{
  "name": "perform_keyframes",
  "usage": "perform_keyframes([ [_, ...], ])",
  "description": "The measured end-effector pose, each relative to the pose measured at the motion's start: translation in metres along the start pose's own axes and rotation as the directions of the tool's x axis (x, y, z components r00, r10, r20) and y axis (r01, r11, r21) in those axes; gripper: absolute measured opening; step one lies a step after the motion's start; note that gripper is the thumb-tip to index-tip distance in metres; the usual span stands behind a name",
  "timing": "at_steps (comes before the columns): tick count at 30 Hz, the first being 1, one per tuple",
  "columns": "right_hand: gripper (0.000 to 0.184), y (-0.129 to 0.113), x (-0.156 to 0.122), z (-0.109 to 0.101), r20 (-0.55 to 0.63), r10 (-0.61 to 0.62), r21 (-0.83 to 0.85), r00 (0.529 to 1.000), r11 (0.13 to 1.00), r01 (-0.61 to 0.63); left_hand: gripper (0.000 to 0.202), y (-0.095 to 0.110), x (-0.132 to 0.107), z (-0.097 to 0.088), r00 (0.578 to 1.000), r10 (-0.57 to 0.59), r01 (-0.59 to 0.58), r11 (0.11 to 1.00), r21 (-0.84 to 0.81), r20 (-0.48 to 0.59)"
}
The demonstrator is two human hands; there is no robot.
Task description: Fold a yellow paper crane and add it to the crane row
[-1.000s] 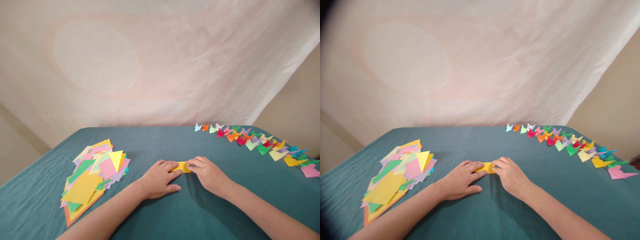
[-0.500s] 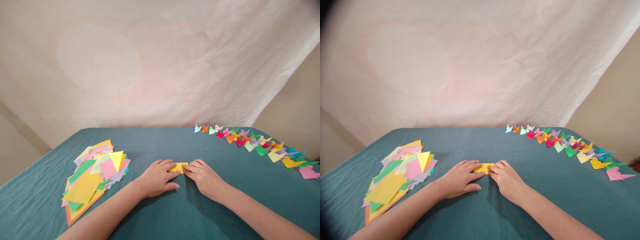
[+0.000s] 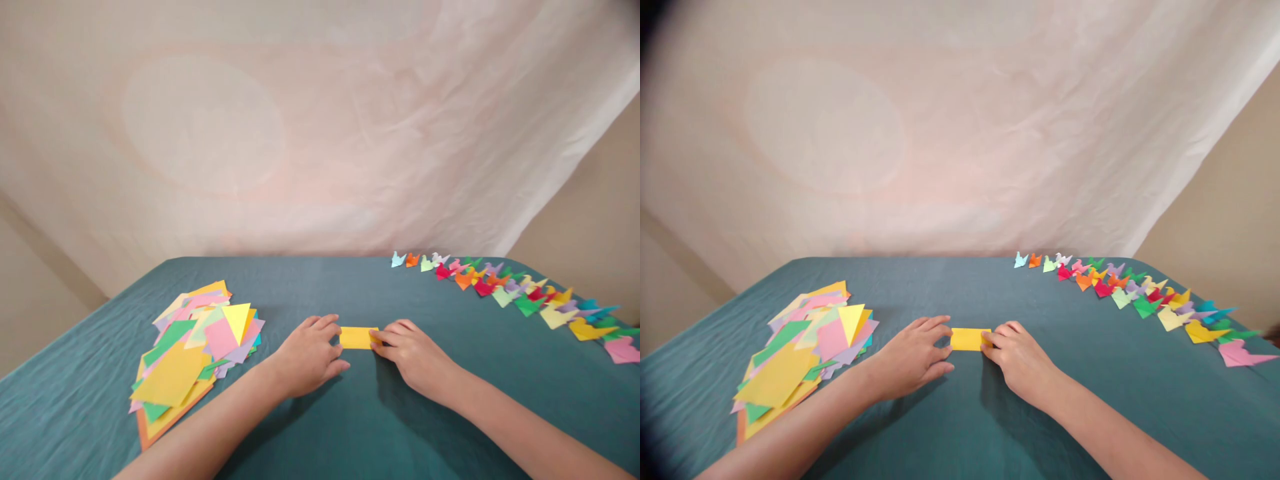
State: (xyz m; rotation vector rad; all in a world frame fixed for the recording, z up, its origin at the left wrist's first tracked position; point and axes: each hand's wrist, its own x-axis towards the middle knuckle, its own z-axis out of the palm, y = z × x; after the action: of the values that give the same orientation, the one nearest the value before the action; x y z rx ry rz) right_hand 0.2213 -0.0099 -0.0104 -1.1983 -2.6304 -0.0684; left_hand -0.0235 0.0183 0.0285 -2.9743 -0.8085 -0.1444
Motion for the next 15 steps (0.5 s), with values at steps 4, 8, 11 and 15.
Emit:
perform_keyframes([
  [4, 0.03, 0.003, -0.002, -0.005, 0.027, 0.035, -0.006, 0.999, 0.999, -0.034, 0.033, 0.001, 0.0, 0.0, 1.0, 0.007, -0.007, 1.0, 0.016, 0.007],
  [8, 0.032, 0.004, -0.001, -0.01, 0.082, 0.062, 0.008, 0.995, 0.998, -0.063, 0.031, 0.0, 0.0, 0.002, 1.0, 0.021, -0.021, 1.0, -0.016, 0.0],
  [11, 0.036, 0.009, 0.0, -0.015, 0.122, 0.074, 0.048, 0.99, 0.996, -0.08, 0.029, -0.001, 0.0, 0.004, 0.999, 0.05, -0.05, 0.998, -0.035, -0.01],
  [15, 0.047, 0.021, 0.003, -0.018, 0.134, 0.075, 0.216, 0.988, 0.971, -0.103, 0.027, -0.001, 0.001, 0.007, 0.997, 0.072, -0.075, 0.994, -0.074, -0.04],
])
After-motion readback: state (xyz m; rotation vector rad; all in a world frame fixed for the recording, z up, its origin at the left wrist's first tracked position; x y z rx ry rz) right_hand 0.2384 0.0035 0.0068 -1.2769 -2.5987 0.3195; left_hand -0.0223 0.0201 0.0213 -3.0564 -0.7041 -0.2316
